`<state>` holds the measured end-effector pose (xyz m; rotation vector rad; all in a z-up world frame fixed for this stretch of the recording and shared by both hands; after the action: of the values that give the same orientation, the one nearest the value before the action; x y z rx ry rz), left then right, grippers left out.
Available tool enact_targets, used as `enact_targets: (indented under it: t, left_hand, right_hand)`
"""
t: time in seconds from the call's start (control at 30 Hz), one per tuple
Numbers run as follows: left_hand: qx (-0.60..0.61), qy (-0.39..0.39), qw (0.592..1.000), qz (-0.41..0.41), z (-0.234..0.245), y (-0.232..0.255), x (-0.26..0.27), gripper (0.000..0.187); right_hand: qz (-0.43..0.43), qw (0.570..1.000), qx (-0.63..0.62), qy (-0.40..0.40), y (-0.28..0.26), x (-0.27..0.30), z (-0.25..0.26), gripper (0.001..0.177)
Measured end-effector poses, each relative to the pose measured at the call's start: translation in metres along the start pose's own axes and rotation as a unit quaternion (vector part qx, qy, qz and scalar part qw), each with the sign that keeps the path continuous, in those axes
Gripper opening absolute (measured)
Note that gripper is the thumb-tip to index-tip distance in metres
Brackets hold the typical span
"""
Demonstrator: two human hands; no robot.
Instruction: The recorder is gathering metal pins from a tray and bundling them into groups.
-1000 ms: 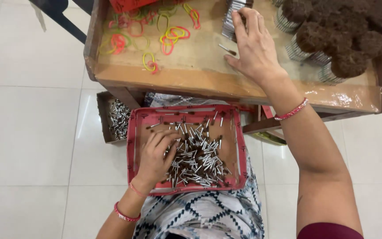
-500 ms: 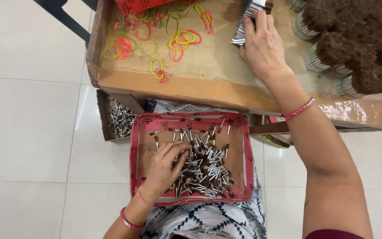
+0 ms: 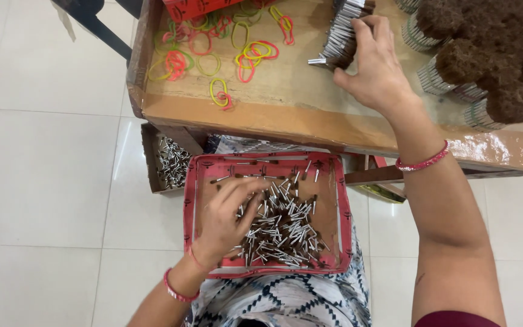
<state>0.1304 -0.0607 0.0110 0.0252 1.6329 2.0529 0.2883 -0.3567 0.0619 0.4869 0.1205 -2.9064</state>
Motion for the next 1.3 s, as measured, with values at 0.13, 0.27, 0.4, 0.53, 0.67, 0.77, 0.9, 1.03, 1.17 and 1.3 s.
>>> enact_targets:
  t: [0.13,0.27,0.4,0.53,0.67,0.77,0.9,1.03,1.17,1.3]
  left_hand:
    - [-0.057,0.036,0.987,-0.148,0.008,0.048,-0.091,0.024]
    - [-0.165,0.034,0.965,-0.201,-0.028,0.008,-0.191,0.026]
    - [-0.192,0.026,0.966,-0.172,-0.071,-0.030,-0.238,0.020]
    - [-0.204,0.039,0.968,-0.139,-0.078,-0.032,-0.247,0.015]
    - [-0.144,0.072,0.976,-0.149,-0.058,-0.014,-0.236,0.020]
    - [-0.058,0.068,0.986,-0.140,-0.048,-0.004,-0.220,0.020]
    - [0.002,0.068,0.987,-0.147,-0.039,0.006,-0.204,0.016]
    - [0.053,0.082,0.985,-0.142,-0.031,0.005,-0.187,0.012]
    - [0.132,0.101,0.982,-0.089,-0.024,-0.001,-0.165,0.009]
    - [0.170,0.102,0.977,-0.078,-0.018,0.002,-0.136,0.009]
  right_hand:
    - [-0.032,0.995,-0.093,0.028,0.015,0.011,-0.002,0.072]
    - [-0.055,0.993,-0.101,0.022,0.020,0.016,0.003,0.071]
    - [-0.040,0.994,-0.102,0.013,0.005,0.008,0.007,0.082]
    - [-0.024,0.999,-0.039,0.013,-0.001,-0.006,-0.010,0.085]
    - [-0.011,0.999,0.019,0.024,-0.005,-0.015,-0.021,0.078]
    - [-0.011,0.997,0.064,0.043,-0.013,-0.021,-0.023,0.066]
    - [-0.014,0.990,0.133,0.050,-0.005,-0.030,-0.058,0.034]
    - [0.007,0.991,0.133,0.013,-0.007,-0.035,-0.069,0.022]
    - [0.000,0.991,0.136,0.009,-0.002,-0.039,-0.077,0.021]
    - [-0.033,0.990,0.133,-0.031,0.003,-0.049,-0.080,0.029]
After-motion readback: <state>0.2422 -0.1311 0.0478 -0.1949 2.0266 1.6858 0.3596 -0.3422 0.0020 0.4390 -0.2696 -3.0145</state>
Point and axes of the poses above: each hand's wrist, its own x-axis away from the middle knuckle, its own z-axis out of the back of the hand, y = z × x, the point moved 7 cm from there along -x, towards the middle knuckle, and after that the axes turned 12 degrees about x, right-handed, at the moved point
